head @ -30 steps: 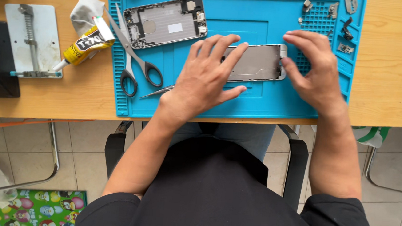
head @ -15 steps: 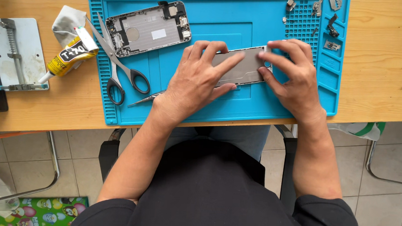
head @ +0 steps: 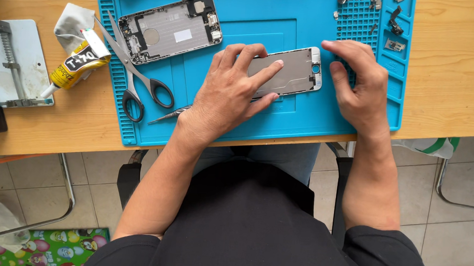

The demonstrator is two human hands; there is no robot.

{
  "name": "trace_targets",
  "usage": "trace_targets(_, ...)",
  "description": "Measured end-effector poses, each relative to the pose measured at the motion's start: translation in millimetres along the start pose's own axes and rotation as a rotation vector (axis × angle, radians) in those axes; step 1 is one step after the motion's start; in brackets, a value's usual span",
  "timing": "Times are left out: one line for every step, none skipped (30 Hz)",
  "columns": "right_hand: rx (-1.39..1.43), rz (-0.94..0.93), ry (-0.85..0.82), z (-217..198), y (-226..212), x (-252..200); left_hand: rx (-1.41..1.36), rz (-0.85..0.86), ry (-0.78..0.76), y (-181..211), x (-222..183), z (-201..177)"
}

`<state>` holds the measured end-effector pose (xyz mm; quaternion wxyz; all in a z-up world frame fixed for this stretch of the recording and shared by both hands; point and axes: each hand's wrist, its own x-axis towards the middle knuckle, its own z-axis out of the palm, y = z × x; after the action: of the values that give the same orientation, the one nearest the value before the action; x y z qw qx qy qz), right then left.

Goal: The person aligns a smartphone screen assembly onto a chassis, then uses a screwdriver to fasten screws along the device's edge. They apply adhesive from a tube to the frame and use tweezers to place small internal components.

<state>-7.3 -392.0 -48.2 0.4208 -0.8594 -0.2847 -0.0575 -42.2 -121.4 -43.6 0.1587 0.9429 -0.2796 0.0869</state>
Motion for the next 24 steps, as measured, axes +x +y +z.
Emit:
trace_targets(0.0, 0.001, 0.002, 2, 1, 0, 0.0, 0.002, -0.001, 1, 0, 0)
trace_targets(-0.056, -0.008, -0.027, 3, 3, -1, 0.022, -0.004, 0.001, 2, 0, 0)
trace_targets(-0.112, -0.016, -0.056, 5, 4, -2, 0.043, -0.01, 0.004, 4, 0, 1)
trace_targets(-0.114, -0.016, -0.055, 4, 4, -2, 0.042, -0.009, 0.005, 4, 1, 2)
trace_targets(-0.081, -0.001, -0.06, 3, 3, -3, 0.047, -0.002, 0.002, 3, 2, 2)
trace_targets(-0.046, 0.011, -0.066, 3, 2, -2, 0.054, 0.004, 0.001, 2, 3, 3)
trace_targets(-0.047, 0.009, -0.065, 3, 0, -2, 0.055, 0.004, 0.003, 2, 2, 0)
trace_targets(-0.032, 0.017, -0.062, 2, -2, -2, 0.053, 0.018, 0.003, 2, 3, -2)
trace_targets(-0.016, 0.025, -0.059, 1, -4, -2, 0.052, 0.032, 0.003, 2, 3, -4)
trace_targets(-0.018, 0.027, -0.057, 1, -6, -4, 0.051, 0.035, 0.003, 2, 1, -5)
trace_targets(0.009, 0.049, -0.066, 0, -9, -6, 0.044, 0.048, -0.009, 1, 0, -6)
trace_targets(0.038, 0.071, -0.076, 0, -11, -8, 0.038, 0.06, -0.023, 1, -2, -7)
trace_targets(0.038, 0.072, -0.075, -1, -12, -11, 0.038, 0.062, -0.023, 2, -3, -8)
trace_targets(0.033, 0.072, -0.075, 0, -14, -14, 0.031, 0.061, -0.036, 2, -4, -9)
trace_targets(0.028, 0.072, -0.075, 1, -15, -17, 0.024, 0.061, -0.049, 3, -6, -10)
trace_targets(0.031, 0.074, -0.075, 1, -16, -19, 0.024, 0.06, -0.052, 2, -6, -10)
trace_targets(0.011, 0.073, -0.066, 2, -17, -20, 0.03, 0.061, -0.05, 2, -6, -10)
trace_targets(-0.011, 0.072, -0.055, 2, -18, -21, 0.037, 0.064, -0.048, 2, -5, -10)
trace_targets(-0.009, 0.075, -0.054, 2, -17, -22, 0.036, 0.065, -0.051, 3, -7, -13)
trace_targets(-0.01, 0.036, -0.009, 2, -15, -21, 0.085, 0.063, -0.064, 3, -9, -17)
trace_targets(-0.012, -0.002, 0.036, 2, -14, -20, 0.134, 0.062, -0.078, 3, -11, -20)
trace_targets(-0.012, 0.0, 0.034, 1, -12, -21, 0.132, 0.062, -0.079, 1, -16, -25)
trace_targets(-0.008, 0.003, 0.054, 1, -11, -22, 0.1, 0.04, -0.044, -1, -21, -29)
trace_targets(-0.005, 0.005, 0.076, 0, -10, -23, 0.069, 0.02, -0.007, -4, -27, -34)
